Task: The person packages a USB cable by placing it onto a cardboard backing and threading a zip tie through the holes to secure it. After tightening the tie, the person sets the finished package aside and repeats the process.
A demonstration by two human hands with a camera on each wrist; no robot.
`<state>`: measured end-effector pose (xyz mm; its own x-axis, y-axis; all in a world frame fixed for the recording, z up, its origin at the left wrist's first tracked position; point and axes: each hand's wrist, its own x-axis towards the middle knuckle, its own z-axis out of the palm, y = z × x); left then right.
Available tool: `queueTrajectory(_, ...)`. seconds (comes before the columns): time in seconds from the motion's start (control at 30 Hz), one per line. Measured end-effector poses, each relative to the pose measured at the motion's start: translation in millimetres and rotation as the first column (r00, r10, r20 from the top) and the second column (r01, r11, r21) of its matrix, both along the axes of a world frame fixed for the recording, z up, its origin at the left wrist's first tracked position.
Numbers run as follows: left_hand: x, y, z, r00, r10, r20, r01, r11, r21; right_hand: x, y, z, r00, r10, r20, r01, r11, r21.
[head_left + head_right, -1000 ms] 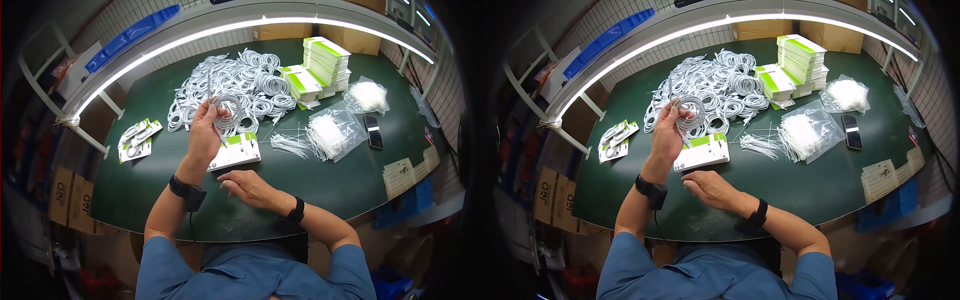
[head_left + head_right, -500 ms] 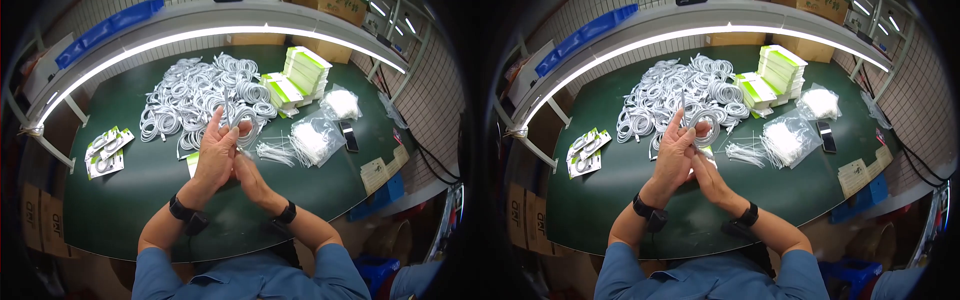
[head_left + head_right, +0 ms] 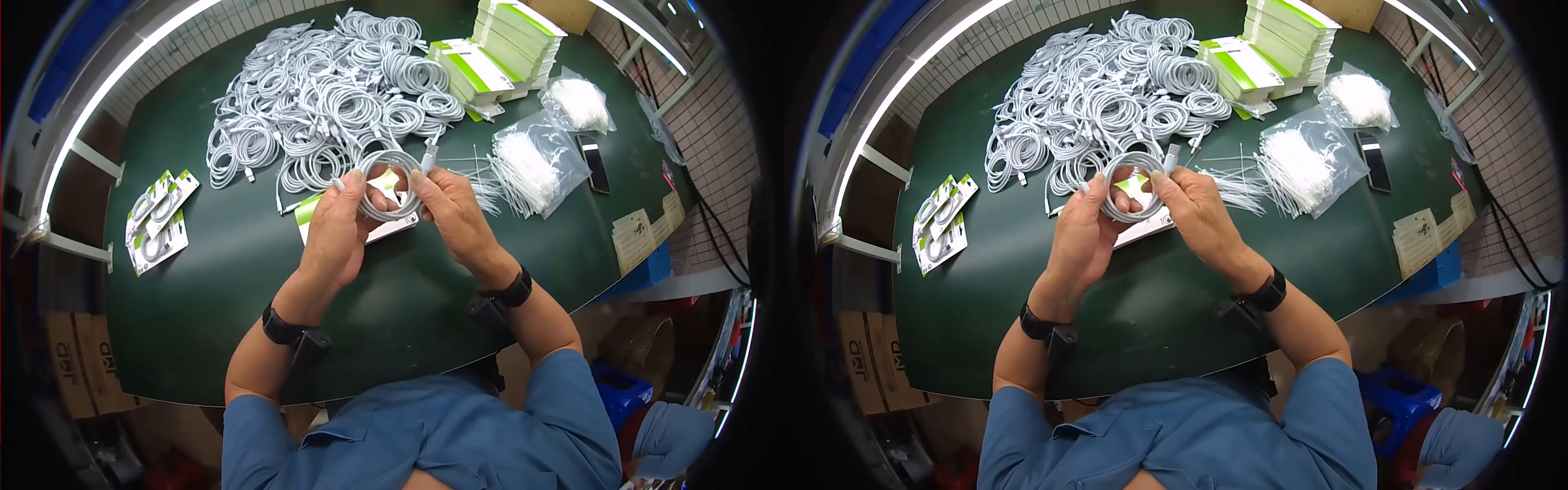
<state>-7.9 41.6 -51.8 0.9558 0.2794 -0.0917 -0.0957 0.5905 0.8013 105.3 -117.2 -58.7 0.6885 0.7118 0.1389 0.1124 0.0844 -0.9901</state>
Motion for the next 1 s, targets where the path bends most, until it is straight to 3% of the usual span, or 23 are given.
queueTrajectory(0.03,-1,1,-1,1.0,0.006,-0.013,-0.006,1.0,0.006,0,-2,0,1.0,-0.004,-0.012,0.004,1.0,0.0)
queueTrajectory(0.07,0,1,0,1.0,0.01,-0.02,-0.01,1.0,0.011,1,-4,1,0.979,0.097,-0.178,-0.089,0.995,0.051)
queueTrajectory(0.13,3,0,-1,1.0,0.001,-0.023,-0.001,1.0,0.01,4,-12,2,0.836,0.297,-0.461,-0.234,0.953,0.19)
queueTrajectory(0.3,0,0,-14,0.999,-0.038,-0.011,0.036,0.991,-0.13,-2,-14,-1,0.754,0.317,-0.575,-0.199,0.945,0.26)
queueTrajectory(0.4,-1,-3,-21,0.998,-0.035,0.045,0.042,0.982,-0.184,-5,-17,-4,0.877,0.257,-0.406,-0.228,0.966,0.12)
queueTrajectory(0.5,-2,-5,-12,0.995,0.087,-0.046,-0.093,0.981,-0.167,-7,-17,-7,0.865,0.259,-0.43,-0.232,0.966,0.114)
queueTrajectory(0.57,-4,-2,-13,0.998,0.049,-0.048,-0.055,0.987,-0.149,-7,-18,-11,0.857,0.26,-0.446,-0.234,0.966,0.114)
queueTrajectory(0.67,-7,0,-12,0.999,-0.021,-0.033,0.016,0.993,-0.12,-2,-24,-19,0.65,0.403,-0.644,-0.316,0.914,0.254)
queueTrajectory(0.8,-12,-13,-6,1.0,-0.013,-0.016,0.014,0.998,0.065,-4,-25,-21,0.734,0.335,-0.591,-0.304,0.94,0.155)
queueTrajectory(0.83,-12,-19,-4,0.998,0.045,-0.051,-0.035,0.981,0.189,-6,-25,-19,0.729,0.338,-0.595,-0.311,0.938,0.153)
queueTrajectory(0.9,-12,-27,-1,0.981,0.167,-0.097,-0.111,0.897,0.429,-13,-23,-14,0.817,0.276,-0.507,-0.259,0.96,0.105)
queueTrajectory(1.0,-14,-26,-13,0.978,0.199,-0.065,-0.134,0.836,0.532,-18,-23,-13,0.876,0.22,-0.428,-0.206,0.975,0.079)
